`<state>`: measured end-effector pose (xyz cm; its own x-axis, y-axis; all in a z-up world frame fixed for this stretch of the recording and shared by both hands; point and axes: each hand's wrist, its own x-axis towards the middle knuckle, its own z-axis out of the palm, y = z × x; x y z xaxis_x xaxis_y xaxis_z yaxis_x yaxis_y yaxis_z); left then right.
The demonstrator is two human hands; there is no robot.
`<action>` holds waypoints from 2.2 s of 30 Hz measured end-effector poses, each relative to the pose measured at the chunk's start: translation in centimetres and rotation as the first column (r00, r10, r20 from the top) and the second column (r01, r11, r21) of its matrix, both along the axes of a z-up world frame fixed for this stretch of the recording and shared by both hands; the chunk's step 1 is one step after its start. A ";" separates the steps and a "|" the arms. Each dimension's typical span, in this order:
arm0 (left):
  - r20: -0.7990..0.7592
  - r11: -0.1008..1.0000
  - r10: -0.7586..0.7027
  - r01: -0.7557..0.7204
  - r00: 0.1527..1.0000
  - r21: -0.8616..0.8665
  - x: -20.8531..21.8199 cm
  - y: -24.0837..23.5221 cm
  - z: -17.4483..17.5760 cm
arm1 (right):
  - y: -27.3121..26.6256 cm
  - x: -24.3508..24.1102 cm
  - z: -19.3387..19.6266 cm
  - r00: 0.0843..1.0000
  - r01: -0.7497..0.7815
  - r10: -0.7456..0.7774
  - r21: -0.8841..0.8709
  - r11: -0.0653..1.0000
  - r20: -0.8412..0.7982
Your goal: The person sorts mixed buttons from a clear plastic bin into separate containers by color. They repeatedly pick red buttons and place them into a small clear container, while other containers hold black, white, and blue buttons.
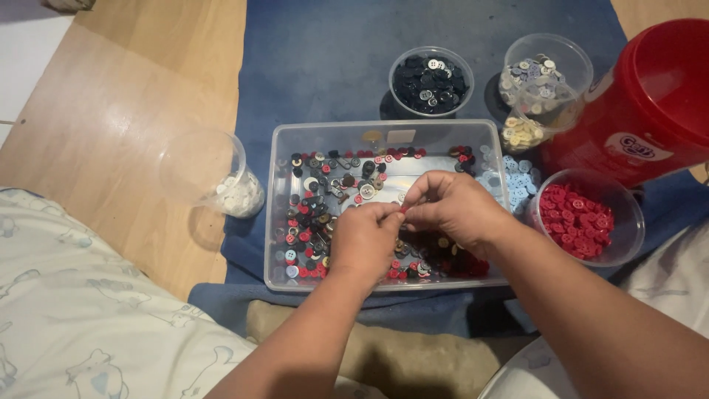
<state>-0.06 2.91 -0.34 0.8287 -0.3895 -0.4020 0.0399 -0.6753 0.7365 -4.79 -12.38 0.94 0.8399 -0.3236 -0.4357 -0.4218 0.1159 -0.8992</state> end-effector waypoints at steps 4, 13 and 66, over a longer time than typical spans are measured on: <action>0.019 0.999 0.000 -0.001 1.000 0.049 -0.3 0.0 0.3 | -0.3 0.2 -1.1 0.998 -0.062 0.060 -0.114 0.992 -0.022; 0.132 0.998 0.063 -0.067 0.989 0.020 0.6 -0.3 -2.3 | -3.6 3.9 -4.5 0.907 -0.117 0.422 -0.955 0.274 0.010; 0.086 0.991 0.129 -0.126 0.988 -0.033 0.2 0.3 -0.4 | -1.3 2.2 -1.3 0.847 -0.491 0.432 -0.768 0.412 -0.310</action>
<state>0.11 3.24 -0.73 0.9037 -0.2885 -0.3163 0.0589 -0.6479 0.7594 -2.56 -13.64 -0.32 0.9591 -0.1201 -0.2562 -0.2308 -0.8562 -0.4623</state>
